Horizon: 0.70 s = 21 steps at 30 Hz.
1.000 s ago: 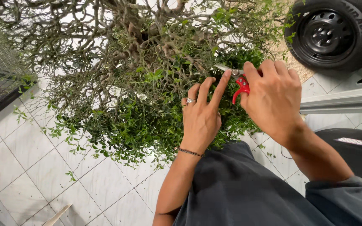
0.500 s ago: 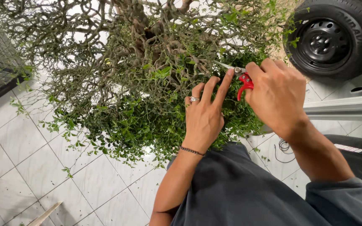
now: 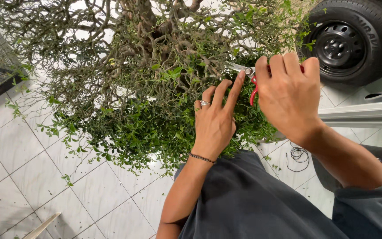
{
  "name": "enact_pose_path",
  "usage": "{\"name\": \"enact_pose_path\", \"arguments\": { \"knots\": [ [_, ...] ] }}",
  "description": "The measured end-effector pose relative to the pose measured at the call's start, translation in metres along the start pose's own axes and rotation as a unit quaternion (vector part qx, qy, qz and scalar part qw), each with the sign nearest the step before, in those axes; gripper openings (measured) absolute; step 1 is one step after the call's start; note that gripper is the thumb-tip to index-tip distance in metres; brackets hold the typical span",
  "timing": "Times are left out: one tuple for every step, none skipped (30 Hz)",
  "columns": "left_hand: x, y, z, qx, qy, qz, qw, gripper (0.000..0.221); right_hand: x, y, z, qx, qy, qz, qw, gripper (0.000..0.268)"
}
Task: The person uses red-handled pruning shears to trim the leaves and small branches of a potted bonsai tree. They hold the foliage with one hand while cutting with the other, working around the plant's canopy.
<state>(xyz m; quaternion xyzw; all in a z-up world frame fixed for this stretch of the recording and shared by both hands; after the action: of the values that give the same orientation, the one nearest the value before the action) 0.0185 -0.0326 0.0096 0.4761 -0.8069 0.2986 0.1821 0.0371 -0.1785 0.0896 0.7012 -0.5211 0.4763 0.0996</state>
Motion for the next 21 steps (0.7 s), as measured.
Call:
{"name": "enact_pose_path", "arguments": {
  "knots": [
    [0.0,0.0,0.001,-0.001,0.0,0.001,1.0,0.095,-0.001,0.001,0.0,-0.001,0.0,0.001,1.0,0.022],
    [-0.001,0.0,0.001,-0.003,0.0,-0.002,1.0,0.094,-0.002,0.001,0.0,-0.003,0.008,-0.002,1.0,0.017],
    [-0.001,0.0,0.002,-0.004,0.001,-0.005,1.0,0.093,-0.003,0.001,0.001,-0.005,0.015,-0.005,1.0,0.013],
    [-0.001,0.0,0.003,-0.005,0.001,-0.005,1.0,0.093,-0.003,0.002,0.002,-0.006,0.015,-0.004,1.0,0.013],
    [-0.001,0.0,0.003,-0.004,-0.005,-0.003,1.0,0.095,-0.003,0.002,0.003,-0.006,0.018,-0.008,1.0,0.011],
    [-0.002,0.001,0.004,-0.003,-0.01,-0.003,1.0,0.097,-0.003,0.004,0.004,-0.007,0.02,-0.012,1.0,0.01],
    [-0.001,0.001,0.003,-0.004,-0.01,-0.002,1.0,0.097,-0.002,0.006,0.006,-0.008,0.021,-0.012,1.0,0.01],
    [0.0,0.0,0.002,-0.002,-0.009,-0.004,1.0,0.098,0.0,0.007,0.007,0.009,0.001,-0.005,1.0,0.011],
    [0.001,0.0,0.0,-0.001,-0.009,-0.007,1.0,0.099,0.002,0.008,0.008,0.026,-0.019,0.001,0.999,0.013],
    [0.002,0.0,-0.002,-0.001,-0.009,-0.007,1.0,0.099,0.003,0.015,0.01,0.026,-0.019,0.001,0.999,0.013],
    [0.002,0.0,-0.003,-0.006,-0.008,-0.004,1.0,0.105,0.005,0.022,0.017,-0.037,-0.107,0.022,0.993,0.026],
    [0.003,0.001,-0.004,-0.012,-0.006,0.0,1.0,0.112,0.007,0.03,0.024,-0.1,-0.194,0.045,0.975,0.042],
    [0.003,0.0,-0.004,-0.011,-0.006,-0.001,1.0,0.112,0.007,0.034,0.027,-0.1,-0.194,0.044,0.975,0.042],
    [0.005,0.0,-0.003,-0.006,-0.02,0.008,1.0,0.109,0.006,0.041,0.036,-0.192,-0.291,0.073,0.934,0.044],
    [0.006,0.0,-0.003,-0.001,-0.034,0.016,0.999,0.106,0.004,0.049,0.043,-0.278,-0.382,0.101,0.875,0.047],
    [0.007,-0.001,-0.003,-0.001,-0.035,0.016,0.999,0.106,-0.001,0.053,0.049,-0.278,-0.383,0.101,0.875,0.047],
    [0.008,-0.002,-0.003,-0.003,-0.036,0.013,0.999,0.102,-0.005,0.057,0.056,-0.293,-0.41,0.12,0.855,0.047],
    [0.009,-0.002,-0.003,-0.007,-0.036,0.011,0.999,0.098,-0.011,0.063,0.062,-0.31,-0.437,0.14,0.833,0.047],
    [0.008,-0.001,0.001,-0.009,-0.037,0.012,0.999,0.098,-0.011,0.06,0.063,-0.31,-0.439,0.142,0.831,0.047],
    [0.007,-0.001,0.003,0.008,-0.029,0.024,0.999,0.097,-0.013,0.057,0.064,-0.329,-0.465,0.146,0.809,0.041],
    [0.007,0.0,0.005,0.026,-0.019,0.037,0.999,0.097,-0.015,0.055,0.065,-0.346,-0.49,0.151,0.786,0.035]
  ]
}}
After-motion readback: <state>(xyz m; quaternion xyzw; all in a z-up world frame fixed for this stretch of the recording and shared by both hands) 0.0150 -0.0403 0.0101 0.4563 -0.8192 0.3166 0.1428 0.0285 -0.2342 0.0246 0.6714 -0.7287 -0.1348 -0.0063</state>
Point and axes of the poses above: each hand's wrist, its own y-axis away from the middle knuckle, its own z-axis out of the palm, x = y × z, the point moved 3 cm from there along -y, towards the middle knuckle, and after that the axes turned 15 degrees about y, right-handed, at the moved point
